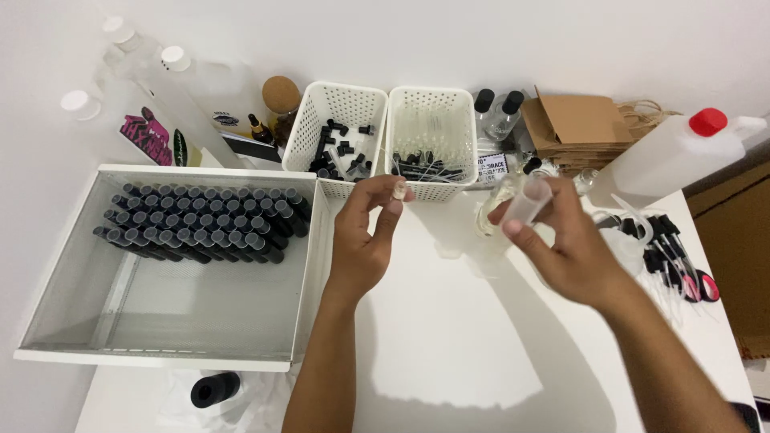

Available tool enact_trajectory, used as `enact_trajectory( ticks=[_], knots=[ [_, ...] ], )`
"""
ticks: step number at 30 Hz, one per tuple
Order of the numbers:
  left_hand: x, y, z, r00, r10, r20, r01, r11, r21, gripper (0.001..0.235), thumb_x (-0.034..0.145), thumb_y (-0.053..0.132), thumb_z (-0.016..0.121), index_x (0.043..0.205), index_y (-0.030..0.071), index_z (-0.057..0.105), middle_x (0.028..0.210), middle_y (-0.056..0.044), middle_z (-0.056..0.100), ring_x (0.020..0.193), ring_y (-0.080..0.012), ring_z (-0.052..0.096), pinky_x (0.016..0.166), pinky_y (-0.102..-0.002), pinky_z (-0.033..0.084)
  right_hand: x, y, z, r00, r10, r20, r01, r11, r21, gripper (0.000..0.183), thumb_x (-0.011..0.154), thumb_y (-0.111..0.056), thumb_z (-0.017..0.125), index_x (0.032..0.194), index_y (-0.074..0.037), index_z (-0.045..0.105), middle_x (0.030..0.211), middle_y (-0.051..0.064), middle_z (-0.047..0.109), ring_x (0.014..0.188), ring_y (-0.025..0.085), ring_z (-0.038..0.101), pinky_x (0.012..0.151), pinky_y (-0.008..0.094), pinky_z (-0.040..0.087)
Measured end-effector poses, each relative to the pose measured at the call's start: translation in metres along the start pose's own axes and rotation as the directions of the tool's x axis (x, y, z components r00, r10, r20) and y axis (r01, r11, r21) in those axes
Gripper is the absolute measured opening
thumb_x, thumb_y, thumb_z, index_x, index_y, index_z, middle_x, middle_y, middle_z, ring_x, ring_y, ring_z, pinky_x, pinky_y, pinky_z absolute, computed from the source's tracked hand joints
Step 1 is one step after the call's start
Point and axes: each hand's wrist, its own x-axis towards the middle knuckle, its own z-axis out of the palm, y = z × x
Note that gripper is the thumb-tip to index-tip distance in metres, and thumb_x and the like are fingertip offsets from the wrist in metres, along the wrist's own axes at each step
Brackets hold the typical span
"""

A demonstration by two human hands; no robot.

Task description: Assembling and filling small perfume sample bottles with sprayers and caps

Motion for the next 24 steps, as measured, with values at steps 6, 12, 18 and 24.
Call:
enact_trajectory(
  ticks=[6,12,18,24],
  knots=[
    [0.001,-0.018,0.000,0.995,0.012,-0.101,-0.005,0.998,0.063,0.022,0.105,0.019,0.062,0.124,0.008,0.062,0.108,-0.011,0.072,0.104,-0.0241,0.069,0.098,-0.042,0.052,-0.023,0.043,0.029,0.966,0.206,-0.153,-0.192,0.976,0.099,0.040,0.095,-0.010,0.068,0.125,0.000,0.043,0.118,0.018,0.071,0.112,0.035,0.073,0.089,0.048,0.061],
    [0.001,-0.020,-0.005,0.987,-0.037,-0.157,0.052,0.994,0.091,0.022,0.104,0.020,0.064,0.122,0.009,0.063,0.109,-0.009,0.073,0.105,-0.0221,0.069,0.095,-0.039,0.052,-0.037,0.059,0.037,0.922,0.330,-0.201,-0.318,0.944,0.091,0.041,0.094,-0.007,0.070,0.126,0.005,0.047,0.117,0.022,0.069,0.115,0.039,0.070,0.086,0.050,0.062],
    [0.004,-0.023,-0.011,0.975,-0.052,-0.214,0.070,0.995,0.076,0.022,0.103,0.017,0.064,0.122,0.006,0.062,0.110,-0.013,0.072,0.104,-0.0260,0.070,0.093,-0.041,0.053,-0.031,0.040,0.036,0.926,0.319,-0.202,-0.306,0.947,0.092,0.056,0.089,-0.007,0.074,0.133,0.004,0.041,0.129,0.023,0.062,0.122,0.040,0.065,0.093,0.052,0.059],
    [0.006,-0.023,-0.012,0.970,-0.091,-0.228,0.110,0.991,0.074,0.023,0.101,0.020,0.066,0.120,0.007,0.064,0.110,-0.012,0.074,0.105,-0.0258,0.070,0.094,-0.040,0.052,-0.019,-0.002,0.014,0.951,0.122,-0.283,-0.167,0.976,-0.142,0.072,0.089,-0.015,0.073,0.142,0.011,0.032,0.134,0.030,0.050,0.114,0.048,0.060,0.086,0.054,0.055]
  ],
)
